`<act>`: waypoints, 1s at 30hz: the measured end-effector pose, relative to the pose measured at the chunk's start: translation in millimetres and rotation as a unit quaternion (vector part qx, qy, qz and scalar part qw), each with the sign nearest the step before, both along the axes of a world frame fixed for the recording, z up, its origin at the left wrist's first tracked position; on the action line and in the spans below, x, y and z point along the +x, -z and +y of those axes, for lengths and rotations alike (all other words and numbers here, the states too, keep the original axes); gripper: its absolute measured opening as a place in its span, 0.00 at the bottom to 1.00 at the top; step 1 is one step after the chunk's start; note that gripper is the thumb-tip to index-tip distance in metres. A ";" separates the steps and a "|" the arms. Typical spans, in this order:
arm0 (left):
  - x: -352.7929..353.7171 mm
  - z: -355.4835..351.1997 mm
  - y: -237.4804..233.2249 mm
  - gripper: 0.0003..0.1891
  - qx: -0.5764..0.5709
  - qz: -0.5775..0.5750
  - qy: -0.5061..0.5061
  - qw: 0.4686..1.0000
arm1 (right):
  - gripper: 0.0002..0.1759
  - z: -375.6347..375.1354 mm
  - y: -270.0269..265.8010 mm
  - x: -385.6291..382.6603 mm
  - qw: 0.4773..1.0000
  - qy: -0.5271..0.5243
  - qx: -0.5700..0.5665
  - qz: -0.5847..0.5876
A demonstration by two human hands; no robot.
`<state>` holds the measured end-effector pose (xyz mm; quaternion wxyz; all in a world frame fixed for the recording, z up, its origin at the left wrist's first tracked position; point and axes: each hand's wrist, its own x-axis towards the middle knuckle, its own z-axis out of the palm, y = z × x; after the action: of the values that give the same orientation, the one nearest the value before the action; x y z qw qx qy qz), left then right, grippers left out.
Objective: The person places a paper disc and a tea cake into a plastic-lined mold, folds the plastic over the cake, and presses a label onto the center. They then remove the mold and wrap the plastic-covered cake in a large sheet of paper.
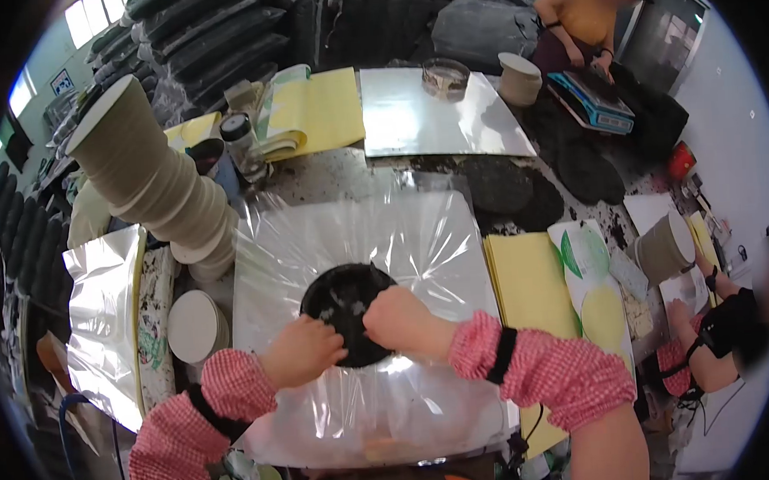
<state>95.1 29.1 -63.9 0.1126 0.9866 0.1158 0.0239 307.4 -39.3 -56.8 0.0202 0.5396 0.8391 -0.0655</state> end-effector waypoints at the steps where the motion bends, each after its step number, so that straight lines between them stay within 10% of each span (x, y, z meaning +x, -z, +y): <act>1: -1.5 -2.8 10.7 0.13 0.003 0.031 -0.004 1.000 | 0.15 4.0 16.7 -2.5 1.000 0.011 0.009 0.008; 5: 4.2 -4.5 1.3 0.12 -0.020 0.041 -0.009 0.999 | 0.13 -3.6 11.6 0.2 0.999 0.031 0.016 0.016; 7: -24.2 -6.5 -15.5 0.06 -0.078 -0.215 -0.028 0.973 | 0.13 -35.6 -2.8 19.4 0.927 0.037 0.288 0.236; 11: -108.2 -24.8 -2.7 0.11 -0.049 -0.254 -0.520 0.814 | 0.31 -136.3 14.3 66.2 0.832 0.386 0.329 0.226; 12: -121.4 -24.7 9.8 0.11 -0.051 -0.253 -0.522 0.813 | 0.31 -147.2 17.5 63.3 0.833 0.385 0.328 0.225; 14: -124.6 -19.7 10.5 0.11 -0.123 -0.120 -0.339 0.925 | 0.32 -159.9 9.1 54.6 0.687 0.499 -0.136 0.511; 17: -121.9 4.4 -37.6 0.06 -0.353 -0.209 -0.320 0.854 | 0.29 -142.9 -44.4 63.6 0.638 0.396 -0.082 0.655; 18: -122.7 8.5 -47.2 0.05 -0.519 -0.295 -0.314 0.739 | 0.29 -134.3 -55.0 74.6 0.547 0.347 -0.016 0.761; 19: -122.7 7.8 -43.0 0.05 -0.518 -0.292 -0.311 0.742 | 0.28 -131.3 -62.6 86.6 0.445 0.284 0.056 0.847; 21: -122.8 7.4 -13.0 0.02 -0.305 -0.398 -0.471 0.725 | 0.28 -122.8 -30.9 107.6 0.541 0.371 0.129 0.743; 23: -144.1 5.3 63.3 0.07 -0.040 -0.274 -0.332 0.902 | 0.28 -118.6 30.9 119.6 0.695 0.465 0.124 0.534; 25: -109.2 -8.7 62.1 0.16 -0.634 -0.348 -0.307 0.618 | 0.36 -115.0 59.6 93.2 0.710 0.454 -0.030 0.538; 26: -86.2 -17.5 48.7 0.19 -0.343 -0.396 -0.238 0.818 | 0.45 -106.2 72.8 75.2 0.762 0.368 -0.012 0.533; 27: -58.8 -26.0 21.0 0.22 -0.012 -0.393 -0.128 0.910 | 0.53 -98.4 81.9 51.1 0.805 0.280 0.006 0.524; 28: -44.3 -29.7 13.3 0.22 -0.013 -0.382 -0.117 0.917 | 0.70 -89.5 82.8 34.4 0.934 0.200 0.066 0.287; 30: -19.5 -23.5 -1.1 0.24 -0.044 -0.257 -0.063 0.963 | 0.75 -80.0 88.3 15.5 0.894 0.222 0.040 0.388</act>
<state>75.6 5.6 -62.8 0.1802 0.9322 0.1456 0.2782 322.8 -119.3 -145.0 -0.3434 0.6440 0.6406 -0.2386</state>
